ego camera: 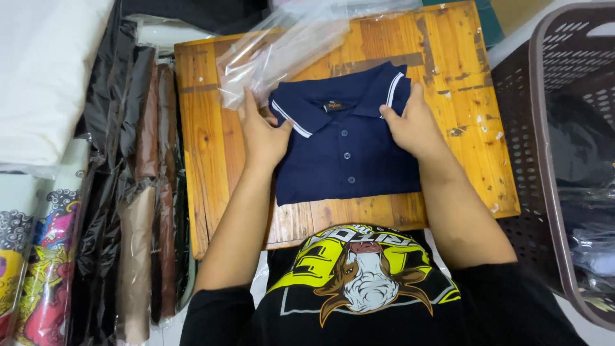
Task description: Folding shirts and placing them into clear plastic bags for packaging.
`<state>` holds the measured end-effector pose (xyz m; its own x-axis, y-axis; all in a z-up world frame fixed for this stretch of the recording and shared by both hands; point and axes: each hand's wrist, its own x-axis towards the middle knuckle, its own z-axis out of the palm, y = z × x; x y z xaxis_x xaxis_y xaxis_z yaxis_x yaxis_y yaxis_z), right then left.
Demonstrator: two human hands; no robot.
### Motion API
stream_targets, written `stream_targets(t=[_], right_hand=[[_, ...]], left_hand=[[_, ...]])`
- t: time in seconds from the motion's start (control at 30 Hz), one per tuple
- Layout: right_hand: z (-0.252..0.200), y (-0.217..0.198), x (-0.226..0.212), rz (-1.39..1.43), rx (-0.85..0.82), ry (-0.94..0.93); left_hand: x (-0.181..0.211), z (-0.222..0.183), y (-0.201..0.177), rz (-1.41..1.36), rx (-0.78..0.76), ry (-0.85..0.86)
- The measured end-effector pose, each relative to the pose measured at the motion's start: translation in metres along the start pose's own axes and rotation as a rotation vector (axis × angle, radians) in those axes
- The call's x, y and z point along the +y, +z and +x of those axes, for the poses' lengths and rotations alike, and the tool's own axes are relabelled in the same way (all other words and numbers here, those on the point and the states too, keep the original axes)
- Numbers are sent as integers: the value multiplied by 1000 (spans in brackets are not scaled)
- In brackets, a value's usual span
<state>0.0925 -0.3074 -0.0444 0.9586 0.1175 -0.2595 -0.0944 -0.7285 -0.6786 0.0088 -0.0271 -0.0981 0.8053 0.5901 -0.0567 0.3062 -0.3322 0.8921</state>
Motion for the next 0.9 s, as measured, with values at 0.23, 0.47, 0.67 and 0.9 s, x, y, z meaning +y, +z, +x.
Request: stream_targets(t=[0.23,0.47,0.67,0.9], right_hand=[[49,-14,22,-243,-8,-199],[52,-30,-7,-306,-29,-231],[63,-13,15,-217,45,-253],[68,-15,19,-72,36,-243]], left_hand=[[14,-28,3,-288,-55,15],[11,-22,5,-141,43,136],[15,-15,3,75,-71,318],[10,-1,-12,-25,-276,145]])
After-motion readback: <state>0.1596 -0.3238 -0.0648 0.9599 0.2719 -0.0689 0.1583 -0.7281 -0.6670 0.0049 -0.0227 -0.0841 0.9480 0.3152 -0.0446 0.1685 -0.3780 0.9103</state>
